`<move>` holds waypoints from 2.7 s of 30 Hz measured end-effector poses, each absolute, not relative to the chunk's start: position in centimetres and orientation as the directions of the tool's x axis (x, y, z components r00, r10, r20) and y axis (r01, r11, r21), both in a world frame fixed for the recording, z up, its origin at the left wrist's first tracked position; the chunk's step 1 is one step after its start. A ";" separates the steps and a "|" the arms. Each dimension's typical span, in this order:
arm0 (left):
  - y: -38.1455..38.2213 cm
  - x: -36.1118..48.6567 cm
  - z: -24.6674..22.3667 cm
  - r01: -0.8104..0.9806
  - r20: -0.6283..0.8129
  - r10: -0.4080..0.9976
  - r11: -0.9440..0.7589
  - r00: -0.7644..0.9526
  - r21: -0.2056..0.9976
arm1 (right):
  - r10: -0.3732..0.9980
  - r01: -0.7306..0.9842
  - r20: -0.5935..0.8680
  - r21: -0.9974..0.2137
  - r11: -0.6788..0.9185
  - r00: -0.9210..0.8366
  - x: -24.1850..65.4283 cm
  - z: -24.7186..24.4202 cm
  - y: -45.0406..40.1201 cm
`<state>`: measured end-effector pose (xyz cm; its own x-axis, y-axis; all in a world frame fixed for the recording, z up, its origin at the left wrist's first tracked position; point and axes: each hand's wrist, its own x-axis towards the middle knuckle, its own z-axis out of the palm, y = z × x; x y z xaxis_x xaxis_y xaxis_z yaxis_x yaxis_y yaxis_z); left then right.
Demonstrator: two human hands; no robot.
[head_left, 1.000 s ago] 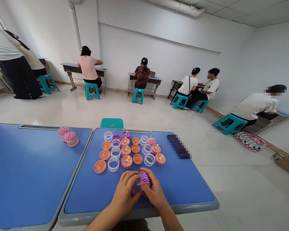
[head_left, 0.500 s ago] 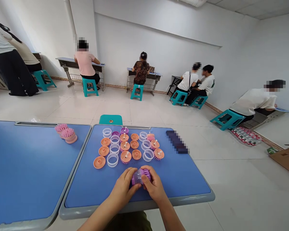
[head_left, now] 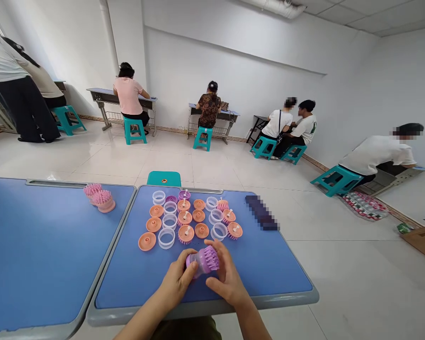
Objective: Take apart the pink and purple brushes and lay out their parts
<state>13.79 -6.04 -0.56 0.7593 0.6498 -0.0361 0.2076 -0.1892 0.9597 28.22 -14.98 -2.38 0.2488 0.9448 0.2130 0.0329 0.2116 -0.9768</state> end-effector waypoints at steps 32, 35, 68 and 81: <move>-6.2 14.3 -1.0 0.173 0.006 0.637 -0.219 0.771 0.960 | 0.940 -0.034 0.092 -0.993 0.109 0.327 27.3 -1.0 -15.3; -6.3 14.3 -0.8 0.186 0.011 0.628 -0.248 0.778 0.951 | 0.896 0.033 0.077 -0.997 0.070 0.437 27.2 -1.3 -15.0; -5.6 13.6 0.0 -0.104 -0.311 0.461 0.678 0.831 0.727 | 0.638 -0.159 0.058 -0.948 0.277 0.768 32.8 -3.0 -16.3; -5.5 13.7 -0.3 -0.055 -0.268 0.434 0.601 0.860 0.798 | 0.598 -0.016 0.116 -0.977 0.211 0.793 33.1 -3.8 -16.7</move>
